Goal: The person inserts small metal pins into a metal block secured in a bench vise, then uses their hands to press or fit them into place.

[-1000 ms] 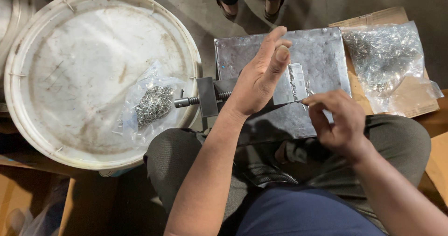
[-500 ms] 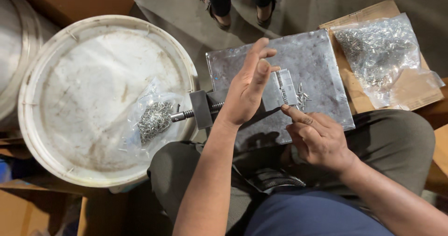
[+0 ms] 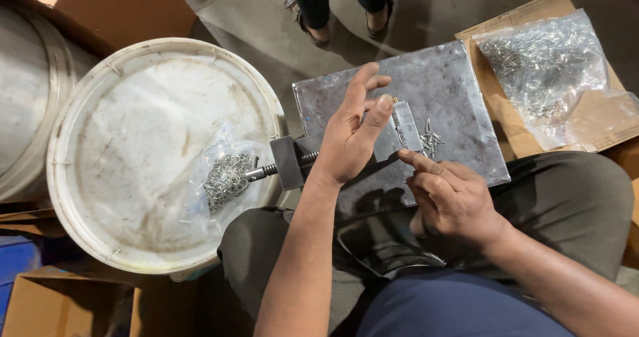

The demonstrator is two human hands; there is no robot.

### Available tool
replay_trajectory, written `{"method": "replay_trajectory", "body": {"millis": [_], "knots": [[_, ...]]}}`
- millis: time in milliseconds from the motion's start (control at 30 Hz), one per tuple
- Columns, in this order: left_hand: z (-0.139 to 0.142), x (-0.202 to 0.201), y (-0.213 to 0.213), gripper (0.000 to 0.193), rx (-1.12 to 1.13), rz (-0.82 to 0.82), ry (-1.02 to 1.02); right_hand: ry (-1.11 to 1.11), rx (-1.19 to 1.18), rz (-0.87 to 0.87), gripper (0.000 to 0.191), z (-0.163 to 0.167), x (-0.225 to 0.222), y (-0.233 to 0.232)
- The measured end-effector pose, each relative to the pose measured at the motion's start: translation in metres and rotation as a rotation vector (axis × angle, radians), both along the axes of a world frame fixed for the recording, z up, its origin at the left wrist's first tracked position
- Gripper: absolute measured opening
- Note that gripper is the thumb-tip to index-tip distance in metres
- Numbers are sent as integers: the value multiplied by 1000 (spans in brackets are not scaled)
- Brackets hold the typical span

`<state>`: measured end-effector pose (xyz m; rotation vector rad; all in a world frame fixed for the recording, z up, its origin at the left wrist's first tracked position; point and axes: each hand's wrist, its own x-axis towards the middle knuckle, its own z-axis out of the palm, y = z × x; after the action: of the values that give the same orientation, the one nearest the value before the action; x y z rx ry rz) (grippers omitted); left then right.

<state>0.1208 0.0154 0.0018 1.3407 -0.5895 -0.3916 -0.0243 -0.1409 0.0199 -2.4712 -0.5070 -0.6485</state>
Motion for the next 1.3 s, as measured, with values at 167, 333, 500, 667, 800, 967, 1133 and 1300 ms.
{"method": "replay_trajectory", "body": {"millis": [167,333,500,667,800,967,1133,1300], "knots": [[7,-2,-1,71,67,41,-62,23,9,-10,27,-4,-2,-4],[11,-15,-3,61,169,178,-246,38,210,38,20,-24,-11,-23],[9,-39,-11,49,415,451,-746,144,467,-277,8,-48,-20,-67],[12,-62,-17,38,394,512,-879,257,543,-446,10,-65,-10,-104],[16,-81,-19,32,432,633,-1013,244,363,-494,15,-67,-15,-111],[11,-97,-34,39,476,639,-1043,237,385,-426,15,-62,-19,-118],[3,-93,-45,37,478,629,-1049,204,337,-385,14,-60,-19,-124],[1,-89,-48,33,453,626,-1026,213,338,-380,13,-56,-20,-128]]}}
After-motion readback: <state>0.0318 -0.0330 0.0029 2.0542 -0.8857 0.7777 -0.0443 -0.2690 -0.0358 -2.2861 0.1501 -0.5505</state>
